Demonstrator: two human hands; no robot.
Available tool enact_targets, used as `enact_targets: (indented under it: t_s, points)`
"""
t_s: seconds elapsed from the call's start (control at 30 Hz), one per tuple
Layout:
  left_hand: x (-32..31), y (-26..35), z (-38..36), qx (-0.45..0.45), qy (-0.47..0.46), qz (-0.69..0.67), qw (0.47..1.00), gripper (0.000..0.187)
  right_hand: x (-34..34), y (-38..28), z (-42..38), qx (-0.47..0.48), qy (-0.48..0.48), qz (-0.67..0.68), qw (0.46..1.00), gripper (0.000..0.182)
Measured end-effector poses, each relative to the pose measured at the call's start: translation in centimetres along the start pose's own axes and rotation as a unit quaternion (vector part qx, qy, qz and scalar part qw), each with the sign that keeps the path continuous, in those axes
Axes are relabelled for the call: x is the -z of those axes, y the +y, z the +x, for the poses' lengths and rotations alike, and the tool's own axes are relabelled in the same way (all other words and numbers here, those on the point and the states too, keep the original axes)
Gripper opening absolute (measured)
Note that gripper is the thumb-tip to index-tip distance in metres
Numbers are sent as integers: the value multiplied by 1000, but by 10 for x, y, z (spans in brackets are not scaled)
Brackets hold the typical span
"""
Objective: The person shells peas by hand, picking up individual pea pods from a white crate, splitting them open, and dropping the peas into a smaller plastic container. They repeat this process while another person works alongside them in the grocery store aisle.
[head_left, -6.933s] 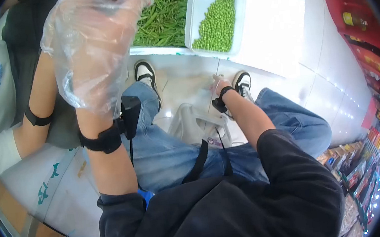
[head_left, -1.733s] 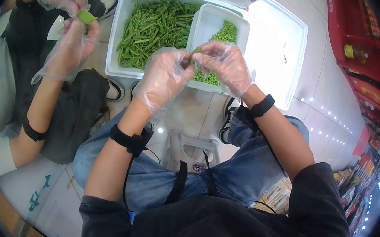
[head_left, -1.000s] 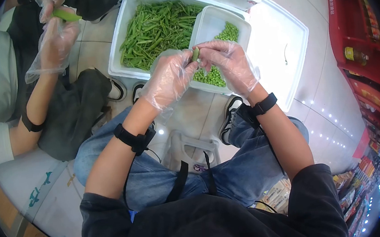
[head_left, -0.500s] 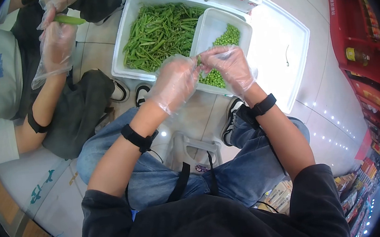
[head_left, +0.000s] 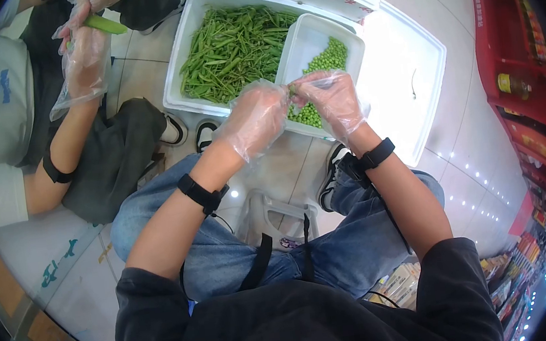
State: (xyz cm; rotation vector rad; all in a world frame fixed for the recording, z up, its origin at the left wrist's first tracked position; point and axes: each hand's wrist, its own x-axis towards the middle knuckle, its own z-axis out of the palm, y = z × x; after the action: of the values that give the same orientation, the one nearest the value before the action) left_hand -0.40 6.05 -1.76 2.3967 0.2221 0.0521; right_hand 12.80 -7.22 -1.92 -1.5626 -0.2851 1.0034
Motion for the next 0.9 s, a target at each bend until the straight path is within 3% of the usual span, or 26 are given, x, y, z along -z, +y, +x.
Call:
enact_targets:
  t_s: [0.27,0.33,0.47,0.67,0.9]
  points:
    - [2,0,1,14,-30,-4,999,16,4,-5,-1,-4,-16,-7,1000,15]
    - [2,-3,3,7,-6,-24,1000,15,6,-8,0,-37,-44,80,995,15]
    - [7,2,6,4,23,-32,999,13,11,-18,2,-52,-65,105,991,16]
    - [4,-3,5,-23,40,1,999,9,7,-6,6,-12,-58,44,997,15]
    - [-3,-3,1,17,47,-28,998,9,-4,6,0,29,1,30,999,13]
